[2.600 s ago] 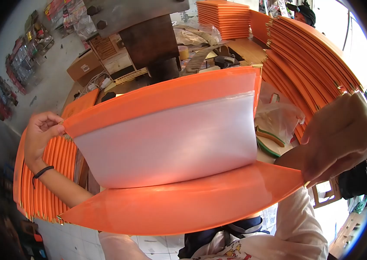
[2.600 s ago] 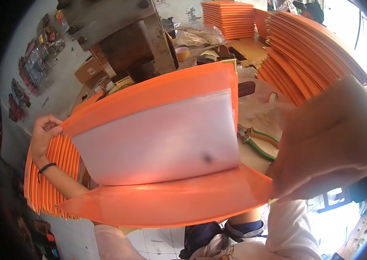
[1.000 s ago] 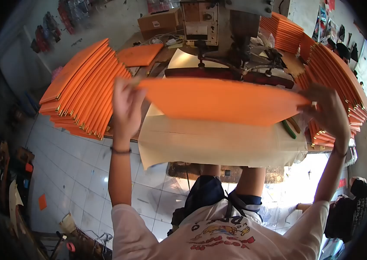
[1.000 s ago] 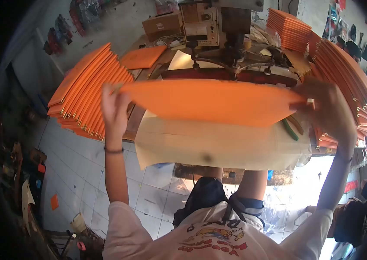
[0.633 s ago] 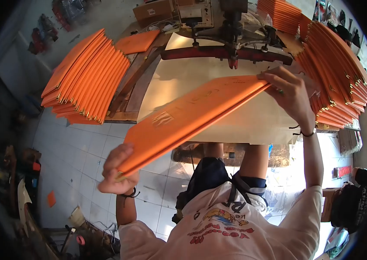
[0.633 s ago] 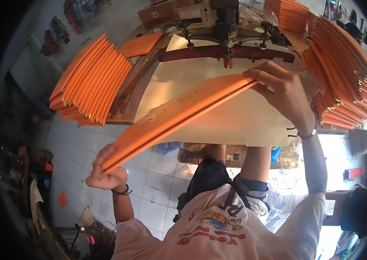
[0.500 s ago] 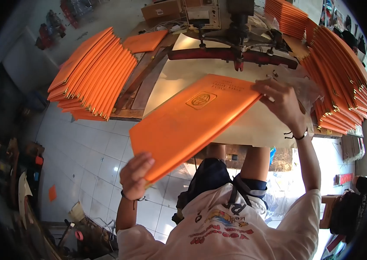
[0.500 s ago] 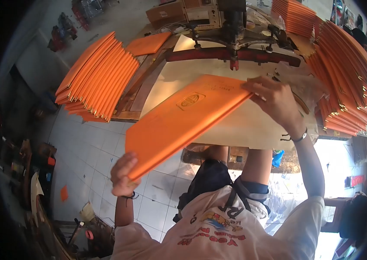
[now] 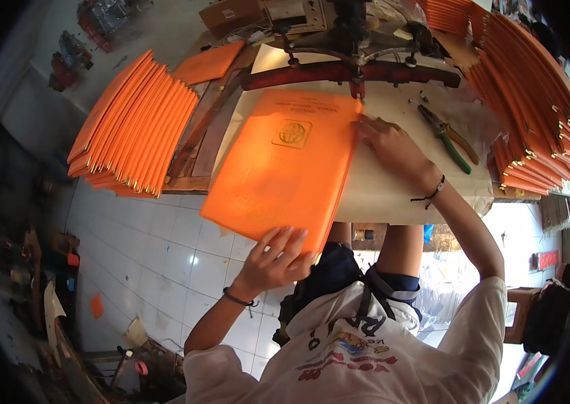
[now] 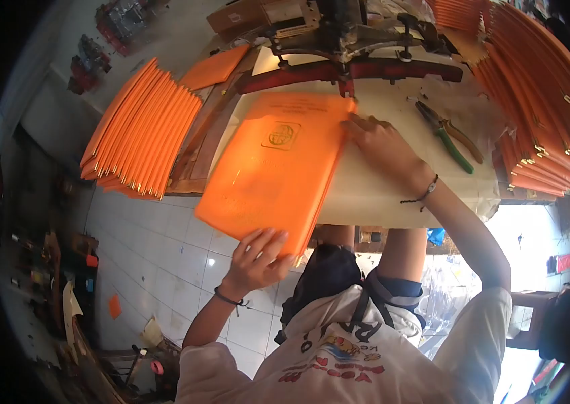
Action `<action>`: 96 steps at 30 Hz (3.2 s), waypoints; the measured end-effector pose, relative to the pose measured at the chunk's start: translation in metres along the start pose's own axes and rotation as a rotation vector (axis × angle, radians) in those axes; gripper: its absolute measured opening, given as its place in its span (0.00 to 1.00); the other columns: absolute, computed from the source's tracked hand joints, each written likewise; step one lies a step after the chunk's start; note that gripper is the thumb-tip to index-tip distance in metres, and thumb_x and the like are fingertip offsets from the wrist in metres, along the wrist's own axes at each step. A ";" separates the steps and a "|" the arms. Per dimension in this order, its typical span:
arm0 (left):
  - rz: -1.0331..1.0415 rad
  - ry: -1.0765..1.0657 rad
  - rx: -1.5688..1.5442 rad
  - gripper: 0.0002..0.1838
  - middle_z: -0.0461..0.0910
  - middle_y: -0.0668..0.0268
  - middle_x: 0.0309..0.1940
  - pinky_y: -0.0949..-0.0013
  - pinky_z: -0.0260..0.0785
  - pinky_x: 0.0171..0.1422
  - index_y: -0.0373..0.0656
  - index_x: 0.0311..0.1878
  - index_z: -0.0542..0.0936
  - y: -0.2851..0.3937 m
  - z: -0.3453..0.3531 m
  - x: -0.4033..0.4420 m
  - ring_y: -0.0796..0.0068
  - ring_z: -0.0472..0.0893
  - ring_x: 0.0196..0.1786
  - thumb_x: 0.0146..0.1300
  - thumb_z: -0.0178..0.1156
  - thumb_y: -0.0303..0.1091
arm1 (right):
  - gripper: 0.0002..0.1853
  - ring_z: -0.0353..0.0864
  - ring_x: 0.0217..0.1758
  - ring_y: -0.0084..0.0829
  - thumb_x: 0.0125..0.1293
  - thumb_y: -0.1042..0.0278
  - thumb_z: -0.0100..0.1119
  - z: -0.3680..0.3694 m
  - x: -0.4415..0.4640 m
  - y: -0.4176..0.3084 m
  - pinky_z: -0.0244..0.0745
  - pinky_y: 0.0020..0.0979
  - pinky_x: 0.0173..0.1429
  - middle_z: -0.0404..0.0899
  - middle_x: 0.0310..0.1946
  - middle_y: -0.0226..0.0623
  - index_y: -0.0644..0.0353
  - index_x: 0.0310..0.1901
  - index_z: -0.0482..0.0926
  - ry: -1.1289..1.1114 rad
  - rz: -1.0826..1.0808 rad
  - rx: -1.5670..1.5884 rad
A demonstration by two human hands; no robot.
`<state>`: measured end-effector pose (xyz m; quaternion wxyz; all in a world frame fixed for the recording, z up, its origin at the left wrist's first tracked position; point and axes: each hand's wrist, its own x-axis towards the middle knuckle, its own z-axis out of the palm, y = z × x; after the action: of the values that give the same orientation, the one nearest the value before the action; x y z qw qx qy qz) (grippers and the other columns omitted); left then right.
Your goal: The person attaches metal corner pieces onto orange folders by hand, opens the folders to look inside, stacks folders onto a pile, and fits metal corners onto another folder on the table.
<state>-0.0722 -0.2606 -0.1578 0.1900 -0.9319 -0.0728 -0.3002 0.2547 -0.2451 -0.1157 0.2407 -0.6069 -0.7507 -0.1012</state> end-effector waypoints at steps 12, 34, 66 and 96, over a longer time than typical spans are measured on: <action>-0.164 -0.091 -0.093 0.14 0.73 0.61 0.41 0.60 0.66 0.44 0.53 0.46 0.78 -0.009 0.058 0.098 0.64 0.73 0.42 0.55 0.63 0.38 | 0.08 0.77 0.51 0.47 0.60 0.74 0.56 0.006 -0.018 0.007 0.71 0.39 0.57 0.79 0.47 0.48 0.67 0.40 0.78 0.179 0.078 0.289; -0.210 -0.221 -0.556 0.14 0.63 0.64 0.36 0.63 0.62 0.51 0.53 0.44 0.82 -0.047 0.063 0.123 0.65 0.66 0.41 0.56 0.65 0.45 | 0.09 0.83 0.44 0.40 0.63 0.74 0.54 0.000 -0.030 0.011 0.76 0.33 0.49 0.81 0.46 0.45 0.69 0.41 0.80 0.143 0.237 0.488; -0.267 -0.174 -0.613 0.11 0.64 0.68 0.35 0.65 0.59 0.56 0.53 0.42 0.85 -0.045 0.066 0.114 0.69 0.67 0.44 0.57 0.65 0.42 | 0.09 0.82 0.47 0.37 0.63 0.71 0.55 0.011 -0.033 0.013 0.75 0.32 0.52 0.81 0.49 0.41 0.66 0.41 0.80 0.128 0.221 0.395; -0.261 -0.165 -0.597 0.11 0.63 0.66 0.35 0.63 0.59 0.48 0.55 0.38 0.83 -0.049 0.071 0.118 0.67 0.66 0.42 0.52 0.67 0.45 | 0.10 0.83 0.41 0.36 0.63 0.70 0.57 0.011 -0.026 0.017 0.75 0.31 0.48 0.83 0.39 0.42 0.64 0.43 0.81 0.160 0.342 0.528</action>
<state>0.0482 -0.1851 -0.1263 -0.1378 -0.9505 -0.1154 -0.2535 0.2719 -0.2582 -0.1404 0.4616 -0.6311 -0.6167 0.0915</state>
